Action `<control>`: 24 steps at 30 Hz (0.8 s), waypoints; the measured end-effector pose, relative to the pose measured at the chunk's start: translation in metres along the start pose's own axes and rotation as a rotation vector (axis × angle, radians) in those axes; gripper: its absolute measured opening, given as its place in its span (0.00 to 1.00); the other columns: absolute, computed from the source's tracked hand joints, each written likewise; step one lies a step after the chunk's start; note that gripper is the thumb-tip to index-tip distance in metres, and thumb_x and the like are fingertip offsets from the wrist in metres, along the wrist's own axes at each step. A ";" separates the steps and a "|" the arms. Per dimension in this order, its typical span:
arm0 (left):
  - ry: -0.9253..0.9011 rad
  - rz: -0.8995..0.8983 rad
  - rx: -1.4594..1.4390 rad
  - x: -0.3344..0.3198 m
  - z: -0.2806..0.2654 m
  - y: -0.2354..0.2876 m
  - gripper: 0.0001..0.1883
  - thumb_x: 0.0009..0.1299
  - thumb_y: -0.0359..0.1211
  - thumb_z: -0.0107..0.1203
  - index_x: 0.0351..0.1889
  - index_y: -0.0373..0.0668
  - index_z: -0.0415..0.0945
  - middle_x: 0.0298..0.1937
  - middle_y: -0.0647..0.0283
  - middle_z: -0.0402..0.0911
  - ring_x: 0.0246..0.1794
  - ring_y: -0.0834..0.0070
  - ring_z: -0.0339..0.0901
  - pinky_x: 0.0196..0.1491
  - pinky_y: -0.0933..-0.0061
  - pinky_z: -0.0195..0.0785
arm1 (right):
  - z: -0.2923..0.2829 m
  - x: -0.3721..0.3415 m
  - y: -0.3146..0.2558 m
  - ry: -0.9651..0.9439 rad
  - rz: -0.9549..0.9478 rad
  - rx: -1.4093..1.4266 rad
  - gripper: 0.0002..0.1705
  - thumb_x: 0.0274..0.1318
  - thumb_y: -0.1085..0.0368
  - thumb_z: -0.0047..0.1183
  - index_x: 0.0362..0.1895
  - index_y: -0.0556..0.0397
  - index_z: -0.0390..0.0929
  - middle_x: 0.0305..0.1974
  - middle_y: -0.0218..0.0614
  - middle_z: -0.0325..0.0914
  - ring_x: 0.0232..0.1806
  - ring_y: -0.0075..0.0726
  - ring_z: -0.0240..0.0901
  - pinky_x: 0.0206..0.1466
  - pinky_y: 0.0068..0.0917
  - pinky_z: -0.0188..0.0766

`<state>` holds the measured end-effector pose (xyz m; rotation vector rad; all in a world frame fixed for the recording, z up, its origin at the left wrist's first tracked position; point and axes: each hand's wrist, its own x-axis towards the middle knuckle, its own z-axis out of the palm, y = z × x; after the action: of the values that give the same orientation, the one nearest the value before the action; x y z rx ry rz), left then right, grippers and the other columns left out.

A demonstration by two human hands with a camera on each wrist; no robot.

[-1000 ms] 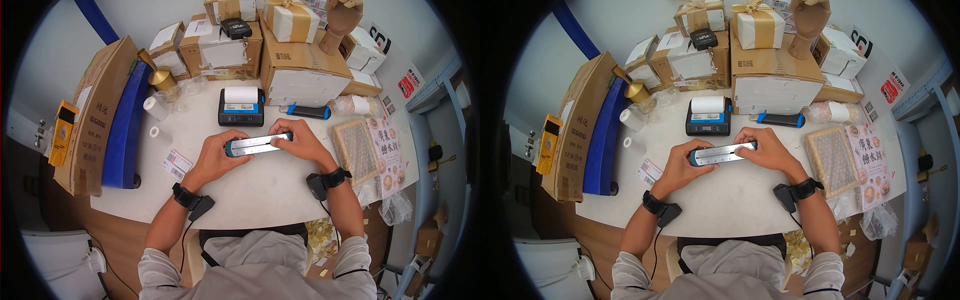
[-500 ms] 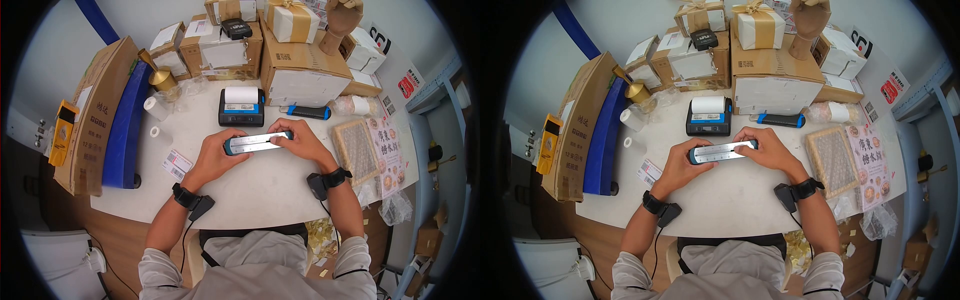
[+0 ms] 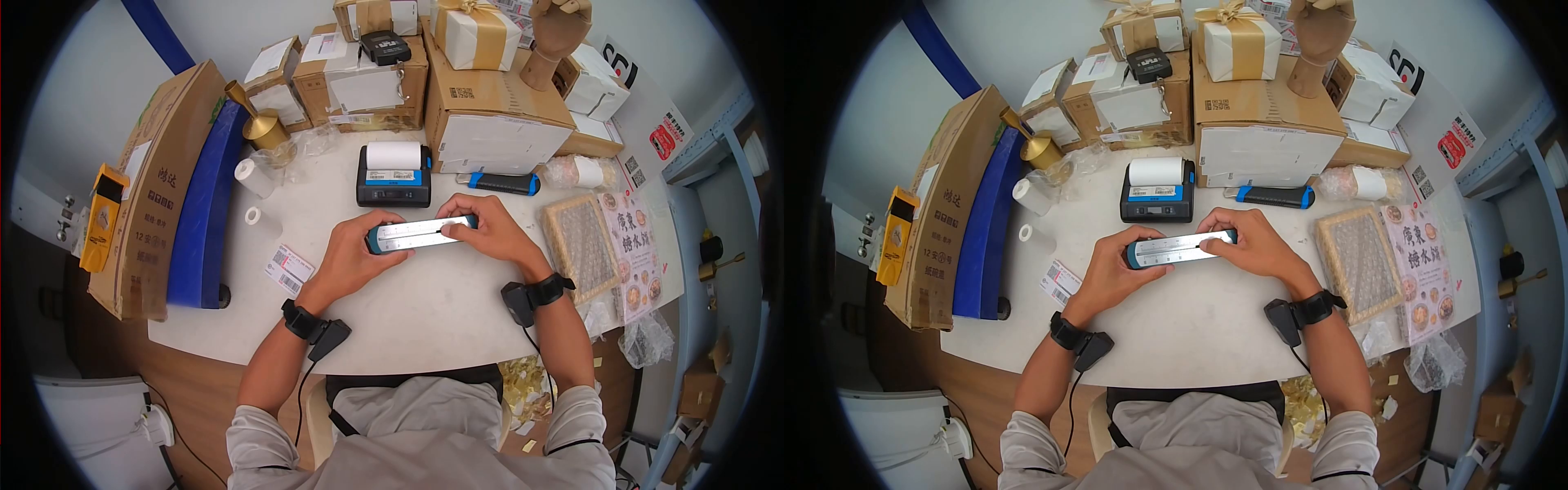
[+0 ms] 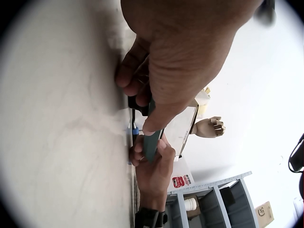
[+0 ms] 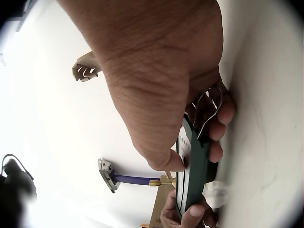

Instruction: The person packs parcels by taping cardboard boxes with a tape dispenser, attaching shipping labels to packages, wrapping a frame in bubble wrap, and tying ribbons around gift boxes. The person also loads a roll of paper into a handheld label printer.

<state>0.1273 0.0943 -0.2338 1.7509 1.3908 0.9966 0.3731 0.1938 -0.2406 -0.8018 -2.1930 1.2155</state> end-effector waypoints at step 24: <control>0.042 -0.079 -0.198 0.001 -0.004 0.000 0.25 0.62 0.24 0.69 0.58 0.39 0.75 0.47 0.63 0.85 0.43 0.83 0.81 0.40 0.82 0.75 | -0.007 -0.001 -0.017 -0.006 0.171 0.057 0.13 0.58 0.63 0.59 0.45 0.56 0.82 0.36 0.34 0.83 0.38 0.26 0.74 0.42 0.25 0.67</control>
<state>0.1238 0.0959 -0.2313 1.5270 1.3281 1.0940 0.3745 0.1902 -0.2229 -0.9800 -2.1197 1.3567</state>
